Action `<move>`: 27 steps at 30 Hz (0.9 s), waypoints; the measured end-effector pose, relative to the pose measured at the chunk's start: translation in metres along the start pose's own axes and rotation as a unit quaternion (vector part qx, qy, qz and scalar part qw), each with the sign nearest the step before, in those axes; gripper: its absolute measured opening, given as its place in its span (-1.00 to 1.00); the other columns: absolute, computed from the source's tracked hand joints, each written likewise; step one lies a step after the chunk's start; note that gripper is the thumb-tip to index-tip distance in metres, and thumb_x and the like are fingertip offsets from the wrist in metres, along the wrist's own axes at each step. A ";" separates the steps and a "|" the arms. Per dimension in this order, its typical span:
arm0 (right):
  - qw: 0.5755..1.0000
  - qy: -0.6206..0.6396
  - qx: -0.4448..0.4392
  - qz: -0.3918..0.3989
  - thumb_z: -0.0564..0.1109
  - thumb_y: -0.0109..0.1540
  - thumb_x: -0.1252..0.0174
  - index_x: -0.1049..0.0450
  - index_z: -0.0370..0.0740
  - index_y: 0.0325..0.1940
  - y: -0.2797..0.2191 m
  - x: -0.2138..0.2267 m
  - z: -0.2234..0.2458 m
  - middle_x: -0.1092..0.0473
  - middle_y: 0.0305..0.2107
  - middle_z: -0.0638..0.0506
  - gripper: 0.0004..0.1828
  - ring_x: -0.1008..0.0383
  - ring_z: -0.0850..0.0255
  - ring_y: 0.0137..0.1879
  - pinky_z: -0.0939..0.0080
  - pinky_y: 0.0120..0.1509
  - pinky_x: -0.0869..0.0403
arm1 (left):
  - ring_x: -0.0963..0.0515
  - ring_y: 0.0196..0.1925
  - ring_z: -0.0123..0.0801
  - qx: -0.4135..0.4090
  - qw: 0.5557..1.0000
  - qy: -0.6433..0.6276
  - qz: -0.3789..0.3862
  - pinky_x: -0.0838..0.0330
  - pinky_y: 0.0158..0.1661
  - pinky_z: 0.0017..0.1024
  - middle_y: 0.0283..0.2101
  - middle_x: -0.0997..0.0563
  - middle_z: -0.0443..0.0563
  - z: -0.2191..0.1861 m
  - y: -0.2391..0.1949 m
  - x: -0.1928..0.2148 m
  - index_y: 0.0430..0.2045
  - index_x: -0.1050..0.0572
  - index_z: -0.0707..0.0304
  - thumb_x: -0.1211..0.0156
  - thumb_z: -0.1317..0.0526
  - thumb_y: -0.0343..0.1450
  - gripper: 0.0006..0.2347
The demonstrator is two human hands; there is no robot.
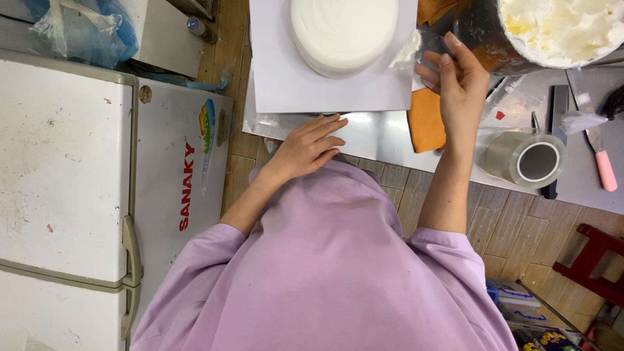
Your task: The person spreads white frosting over a round cake using a metal spatula, repeatedly smoothing the top and sides. They rotate the cake board to access different areas and occasionally wipe the spatula on a cloth. The cake remains on the board throughout the clip.
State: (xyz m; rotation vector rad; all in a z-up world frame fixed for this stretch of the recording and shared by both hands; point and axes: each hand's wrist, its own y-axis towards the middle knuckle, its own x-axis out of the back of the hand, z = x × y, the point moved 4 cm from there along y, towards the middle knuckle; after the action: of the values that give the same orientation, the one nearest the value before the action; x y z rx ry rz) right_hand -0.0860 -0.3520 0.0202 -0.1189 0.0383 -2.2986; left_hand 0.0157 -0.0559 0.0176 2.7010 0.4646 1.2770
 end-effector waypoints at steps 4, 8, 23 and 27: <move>0.999 -0.042 -0.026 0.017 -0.21 0.50 0.03 -0.28 -0.40 0.44 0.008 -0.013 -0.015 -0.57 -0.03 -0.21 -0.58 -0.70 0.16 -0.04 0.27 -0.01 -0.68 | -0.36 0.45 -0.16 0.018 1.000 0.011 -0.002 -0.23 0.42 -0.05 0.33 -0.48 -0.01 0.004 -0.001 0.007 -0.19 -0.60 0.17 -0.25 0.21 0.48 -0.89; 0.997 -0.079 -0.006 0.024 -0.24 0.47 0.02 -0.33 -0.42 0.42 0.015 -0.040 -0.020 -0.60 -0.06 -0.23 -0.58 -0.71 0.15 -0.04 0.27 0.01 -0.68 | -0.36 0.44 -0.16 0.019 1.000 0.015 0.003 -0.23 0.42 -0.05 0.30 -0.50 -0.01 0.006 0.001 0.009 -0.20 -0.60 0.17 -0.25 0.22 0.48 -0.90; 0.938 -0.017 0.158 -0.308 -0.27 0.37 -0.31 -0.33 -0.30 -0.11 -0.050 0.133 0.059 -0.57 -0.09 -0.29 -0.76 -0.69 0.08 -0.08 0.12 -0.09 -0.72 | -0.39 0.44 -0.18 0.001 1.000 -0.014 0.023 -0.29 0.40 -0.12 0.27 -0.53 -0.02 0.012 0.026 -0.008 -0.26 -0.59 0.18 -0.24 0.22 0.49 -0.93; 0.918 0.014 0.149 -0.367 -0.21 0.52 -0.21 -0.27 -0.23 0.25 -0.056 0.203 0.021 -0.62 0.13 -0.20 -0.71 -0.72 0.14 0.06 0.22 -0.03 -0.73 | -0.32 0.48 -0.13 -0.039 0.999 -0.012 0.034 -0.27 0.40 -0.10 0.23 -0.56 -0.01 0.012 0.033 -0.016 -0.28 -0.59 0.21 -0.24 0.24 0.47 -0.93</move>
State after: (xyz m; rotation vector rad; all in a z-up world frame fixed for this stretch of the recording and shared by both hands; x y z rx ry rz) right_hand -0.2601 -0.4652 0.0597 0.0753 -0.4065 -3.0206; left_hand 0.0222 -0.0926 0.0060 2.6853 0.3151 1.2507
